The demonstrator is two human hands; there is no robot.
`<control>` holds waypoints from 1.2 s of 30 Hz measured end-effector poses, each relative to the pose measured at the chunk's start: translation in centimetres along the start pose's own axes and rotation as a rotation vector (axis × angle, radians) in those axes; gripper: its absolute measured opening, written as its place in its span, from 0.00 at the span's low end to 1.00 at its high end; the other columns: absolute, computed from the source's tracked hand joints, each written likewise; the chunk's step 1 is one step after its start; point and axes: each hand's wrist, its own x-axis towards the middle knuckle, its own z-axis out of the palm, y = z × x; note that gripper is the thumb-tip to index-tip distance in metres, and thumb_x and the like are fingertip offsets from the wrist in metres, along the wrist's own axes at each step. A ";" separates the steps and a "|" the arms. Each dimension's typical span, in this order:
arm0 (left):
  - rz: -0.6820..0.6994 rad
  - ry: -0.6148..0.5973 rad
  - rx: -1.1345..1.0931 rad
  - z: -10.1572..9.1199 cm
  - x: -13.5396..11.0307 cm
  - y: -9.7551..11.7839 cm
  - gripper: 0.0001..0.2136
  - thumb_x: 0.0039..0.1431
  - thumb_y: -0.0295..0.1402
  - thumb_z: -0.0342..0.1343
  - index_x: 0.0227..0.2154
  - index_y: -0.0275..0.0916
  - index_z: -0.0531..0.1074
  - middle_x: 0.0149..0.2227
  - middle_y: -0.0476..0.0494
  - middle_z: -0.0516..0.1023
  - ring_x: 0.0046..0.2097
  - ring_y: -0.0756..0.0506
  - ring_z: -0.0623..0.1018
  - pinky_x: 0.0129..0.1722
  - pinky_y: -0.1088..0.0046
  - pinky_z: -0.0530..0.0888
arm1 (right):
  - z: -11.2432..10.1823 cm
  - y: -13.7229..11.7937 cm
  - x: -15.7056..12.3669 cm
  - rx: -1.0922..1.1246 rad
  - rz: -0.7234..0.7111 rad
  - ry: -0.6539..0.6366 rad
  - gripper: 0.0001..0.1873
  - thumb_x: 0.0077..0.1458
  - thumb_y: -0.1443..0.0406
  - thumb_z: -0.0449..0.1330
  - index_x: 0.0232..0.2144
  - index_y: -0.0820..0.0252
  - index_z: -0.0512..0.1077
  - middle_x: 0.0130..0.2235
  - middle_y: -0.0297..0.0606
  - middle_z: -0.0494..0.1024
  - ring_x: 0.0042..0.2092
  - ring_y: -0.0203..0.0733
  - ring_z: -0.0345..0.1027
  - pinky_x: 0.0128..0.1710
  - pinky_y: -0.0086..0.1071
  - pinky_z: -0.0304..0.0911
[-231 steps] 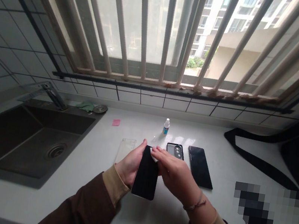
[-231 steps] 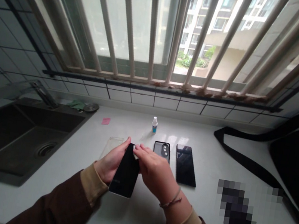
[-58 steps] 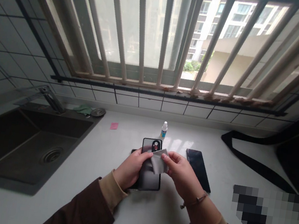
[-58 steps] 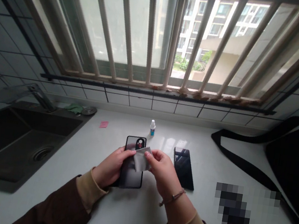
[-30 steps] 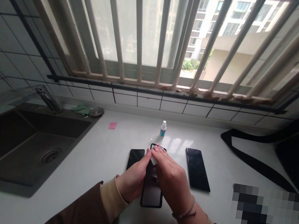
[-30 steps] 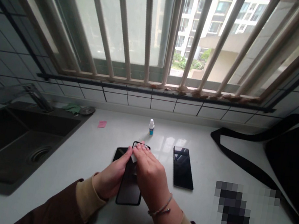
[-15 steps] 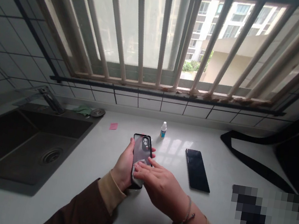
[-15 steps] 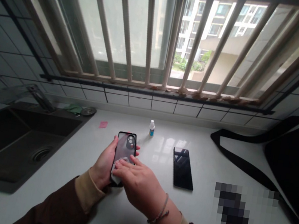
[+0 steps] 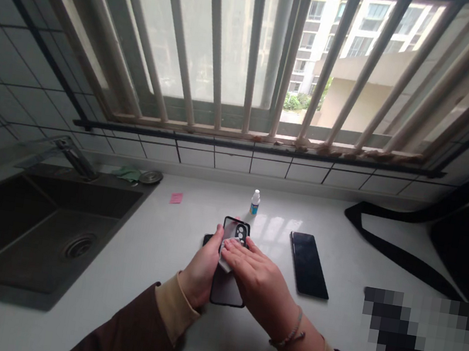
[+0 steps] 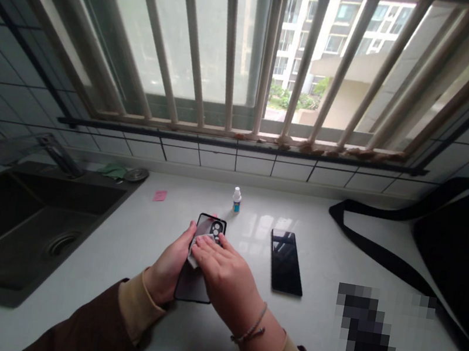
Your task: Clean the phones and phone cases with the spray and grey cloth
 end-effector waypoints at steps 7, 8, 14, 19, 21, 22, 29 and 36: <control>0.029 -0.146 0.042 0.5 -0.2 -1.0 0.24 0.76 0.44 0.46 0.62 0.33 0.73 0.59 0.32 0.80 0.65 0.40 0.75 0.70 0.63 0.64 | 0.0 0.9 -0.4 -0.076 0.104 0.161 0.27 0.67 0.78 0.51 0.64 0.61 0.72 0.62 0.48 0.78 0.65 0.46 0.71 0.68 0.46 0.66; 0.046 -0.150 0.055 0.5 -0.2 -1.1 0.23 0.76 0.44 0.46 0.61 0.33 0.74 0.60 0.32 0.79 0.67 0.40 0.74 0.71 0.65 0.63 | 0.0 1.0 -0.4 -0.072 0.116 0.168 0.28 0.67 0.79 0.50 0.65 0.60 0.71 0.62 0.48 0.77 0.65 0.46 0.71 0.68 0.47 0.66; 0.042 -0.037 0.012 0.2 0.2 -0.7 0.24 0.75 0.46 0.49 0.56 0.30 0.77 0.53 0.29 0.83 0.57 0.39 0.81 0.63 0.65 0.72 | 0.3 0.5 -0.3 -0.006 0.081 0.060 0.26 0.66 0.78 0.51 0.61 0.61 0.74 0.60 0.47 0.79 0.64 0.46 0.73 0.70 0.47 0.63; 0.183 0.196 0.041 -0.5 0.4 1.3 0.29 0.73 0.54 0.44 0.49 0.32 0.78 0.36 0.33 0.84 0.33 0.40 0.84 0.39 0.61 0.82 | 0.6 -0.6 -0.4 0.148 -0.043 -0.107 0.22 0.65 0.77 0.55 0.56 0.57 0.76 0.58 0.42 0.81 0.61 0.43 0.75 0.72 0.45 0.57; 0.257 0.241 0.065 -0.5 0.2 2.0 0.29 0.73 0.54 0.42 0.46 0.32 0.78 0.35 0.34 0.83 0.30 0.41 0.83 0.33 0.62 0.81 | 0.6 -0.9 -0.4 0.199 -0.051 -0.142 0.21 0.65 0.76 0.56 0.55 0.55 0.77 0.58 0.40 0.81 0.62 0.41 0.75 0.72 0.43 0.56; 0.279 0.249 0.071 -0.4 0.1 2.3 0.30 0.73 0.54 0.42 0.44 0.31 0.79 0.34 0.34 0.83 0.30 0.41 0.82 0.32 0.63 0.81 | 0.5 -1.0 -0.4 0.219 -0.046 -0.154 0.20 0.66 0.76 0.56 0.55 0.55 0.77 0.59 0.39 0.81 0.62 0.41 0.74 0.73 0.43 0.55; 0.385 0.270 0.053 -0.5 0.0 2.7 0.33 0.71 0.58 0.41 0.42 0.32 0.79 0.34 0.35 0.82 0.31 0.42 0.82 0.33 0.65 0.80 | 0.2 -0.8 -0.5 0.195 0.017 -0.171 0.18 0.69 0.75 0.55 0.55 0.57 0.76 0.57 0.41 0.82 0.61 0.41 0.75 0.70 0.42 0.60; 0.356 0.243 0.006 -0.6 0.2 2.6 0.34 0.72 0.58 0.40 0.45 0.31 0.80 0.36 0.33 0.84 0.34 0.41 0.83 0.37 0.63 0.82 | 0.7 -0.5 -0.7 0.094 0.047 -0.141 0.23 0.65 0.78 0.54 0.57 0.58 0.75 0.58 0.44 0.82 0.60 0.44 0.77 0.68 0.45 0.64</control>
